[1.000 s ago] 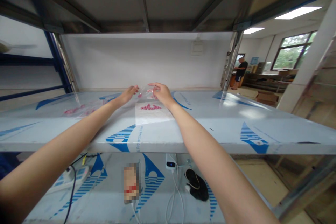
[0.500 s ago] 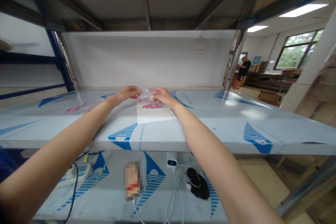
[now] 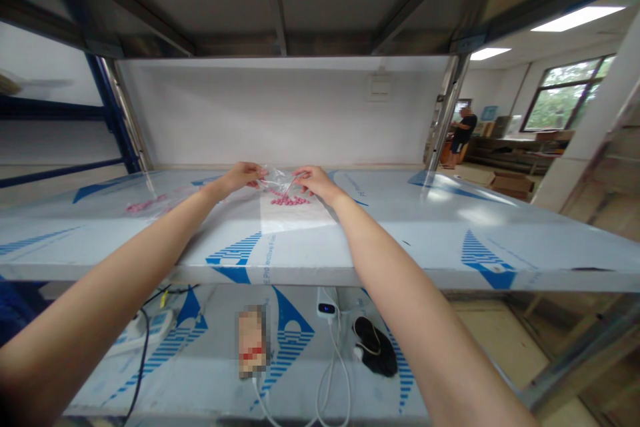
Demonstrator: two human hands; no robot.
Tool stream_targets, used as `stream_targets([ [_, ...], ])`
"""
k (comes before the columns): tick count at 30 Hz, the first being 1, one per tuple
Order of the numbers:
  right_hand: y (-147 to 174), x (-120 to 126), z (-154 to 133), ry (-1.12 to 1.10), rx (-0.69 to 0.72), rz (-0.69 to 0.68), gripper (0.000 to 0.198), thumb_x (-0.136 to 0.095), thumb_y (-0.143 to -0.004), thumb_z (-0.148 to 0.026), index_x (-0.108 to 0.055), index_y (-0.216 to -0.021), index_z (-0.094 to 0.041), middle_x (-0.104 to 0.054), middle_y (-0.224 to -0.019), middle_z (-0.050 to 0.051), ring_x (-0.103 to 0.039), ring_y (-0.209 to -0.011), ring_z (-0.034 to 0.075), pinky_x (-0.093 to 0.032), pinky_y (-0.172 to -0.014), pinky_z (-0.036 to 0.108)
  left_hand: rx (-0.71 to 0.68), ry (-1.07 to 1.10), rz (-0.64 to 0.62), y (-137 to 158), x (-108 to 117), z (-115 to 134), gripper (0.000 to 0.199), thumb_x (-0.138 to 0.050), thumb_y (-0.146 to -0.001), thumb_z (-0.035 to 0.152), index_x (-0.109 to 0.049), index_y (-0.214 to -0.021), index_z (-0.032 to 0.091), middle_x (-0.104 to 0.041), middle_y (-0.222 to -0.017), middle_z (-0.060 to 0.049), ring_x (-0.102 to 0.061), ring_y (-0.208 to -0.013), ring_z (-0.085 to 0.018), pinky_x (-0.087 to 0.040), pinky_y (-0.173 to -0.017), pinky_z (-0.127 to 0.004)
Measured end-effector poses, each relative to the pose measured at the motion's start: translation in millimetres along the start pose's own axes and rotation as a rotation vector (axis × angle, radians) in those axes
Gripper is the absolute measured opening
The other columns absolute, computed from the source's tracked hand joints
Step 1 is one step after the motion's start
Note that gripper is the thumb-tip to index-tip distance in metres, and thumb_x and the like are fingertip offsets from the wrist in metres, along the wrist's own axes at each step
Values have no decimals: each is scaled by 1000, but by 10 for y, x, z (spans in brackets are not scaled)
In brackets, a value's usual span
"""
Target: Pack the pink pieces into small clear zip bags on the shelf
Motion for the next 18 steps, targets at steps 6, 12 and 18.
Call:
stream_targets([
  [6, 8, -44, 75, -36, -96, -38, 10, -57, -77, -4, -63, -78, -11, -65, -72, 4, -52, -49, 6, -43, -41, 16, -62, 5, 0, -4, 33, 30, 18, -67, -73, 28, -66, -79, 11, -66, -73, -6, -56, -60, -11, -45, -64, -25],
  [12, 14, -82, 117, 11, -171, -46, 11, -56, -79, -4, -65, -84, -9, -69, -85, 8, -56, -48, 7, -39, -40, 16, -54, 10, 32, 10, 52, 46, 20, -66, -72, 24, -67, -86, 9, -67, -74, -7, -56, -59, -10, -46, -63, -24],
  [18, 0, -46, 116, 62, -147, 7, 9, -61, -78, -6, -69, -82, -10, -70, -85, 9, -56, -49, 6, -35, -42, 17, -54, 16, 87, 23, 81, 78, 17, -67, -70, 24, -67, -81, 10, -66, -69, -6, -56, -60, -11, -46, -62, -24],
])
Point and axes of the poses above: each hand's wrist, its own y-axis away from the middle knuckle, its own x-axis out of the back of the hand, z = x × y, the point moved 6 cm from there along -y, towards the middle knuckle
